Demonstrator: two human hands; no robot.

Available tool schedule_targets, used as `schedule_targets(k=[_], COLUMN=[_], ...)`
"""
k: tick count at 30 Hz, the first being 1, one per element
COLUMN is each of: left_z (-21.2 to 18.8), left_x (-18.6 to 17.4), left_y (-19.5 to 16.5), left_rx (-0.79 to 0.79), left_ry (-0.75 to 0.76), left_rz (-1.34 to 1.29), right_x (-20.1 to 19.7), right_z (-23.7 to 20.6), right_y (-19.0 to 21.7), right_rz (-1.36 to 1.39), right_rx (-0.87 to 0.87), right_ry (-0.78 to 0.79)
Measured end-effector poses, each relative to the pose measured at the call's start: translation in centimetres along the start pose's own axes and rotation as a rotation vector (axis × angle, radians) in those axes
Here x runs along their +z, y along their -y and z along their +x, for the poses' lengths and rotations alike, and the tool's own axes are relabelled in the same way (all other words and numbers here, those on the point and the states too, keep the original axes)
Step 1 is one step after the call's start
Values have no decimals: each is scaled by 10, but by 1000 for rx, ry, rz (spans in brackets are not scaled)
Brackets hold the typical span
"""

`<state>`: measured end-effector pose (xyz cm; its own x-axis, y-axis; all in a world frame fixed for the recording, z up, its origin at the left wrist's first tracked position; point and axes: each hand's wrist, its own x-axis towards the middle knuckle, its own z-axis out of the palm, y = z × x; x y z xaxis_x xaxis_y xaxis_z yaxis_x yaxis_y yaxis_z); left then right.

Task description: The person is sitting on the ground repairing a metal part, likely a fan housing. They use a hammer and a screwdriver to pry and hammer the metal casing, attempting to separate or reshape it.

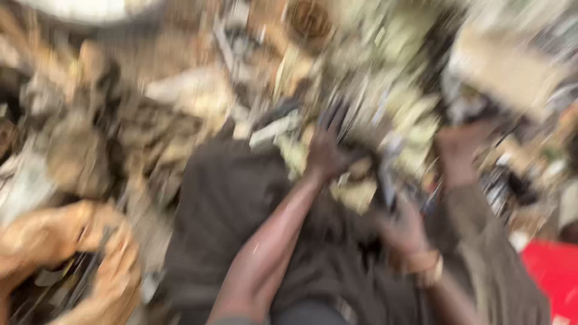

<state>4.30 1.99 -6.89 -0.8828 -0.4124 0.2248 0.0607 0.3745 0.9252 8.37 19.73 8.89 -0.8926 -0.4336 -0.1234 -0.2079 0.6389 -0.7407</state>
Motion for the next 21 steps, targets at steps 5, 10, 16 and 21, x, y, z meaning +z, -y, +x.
schedule_targets(k=[5, 10, 16, 21], left_z=[-13, -2, -8, -22], left_x=[5, 9, 28, 74], left_y=[-2, -3, -5, -22], left_rx=[15, -1, -27, -59], left_ry=[-69, -179, -51, 120], left_rz=[-14, 15, 63, 95], right_x=[-13, -43, -54, -53], right_z=[-31, -41, -71, -83], right_y=[30, 25, -5, -20], right_rz=[220, 414, 668, 703], right_rx=[266, 278, 386, 491], right_ry=[-27, -283, -433, -428])
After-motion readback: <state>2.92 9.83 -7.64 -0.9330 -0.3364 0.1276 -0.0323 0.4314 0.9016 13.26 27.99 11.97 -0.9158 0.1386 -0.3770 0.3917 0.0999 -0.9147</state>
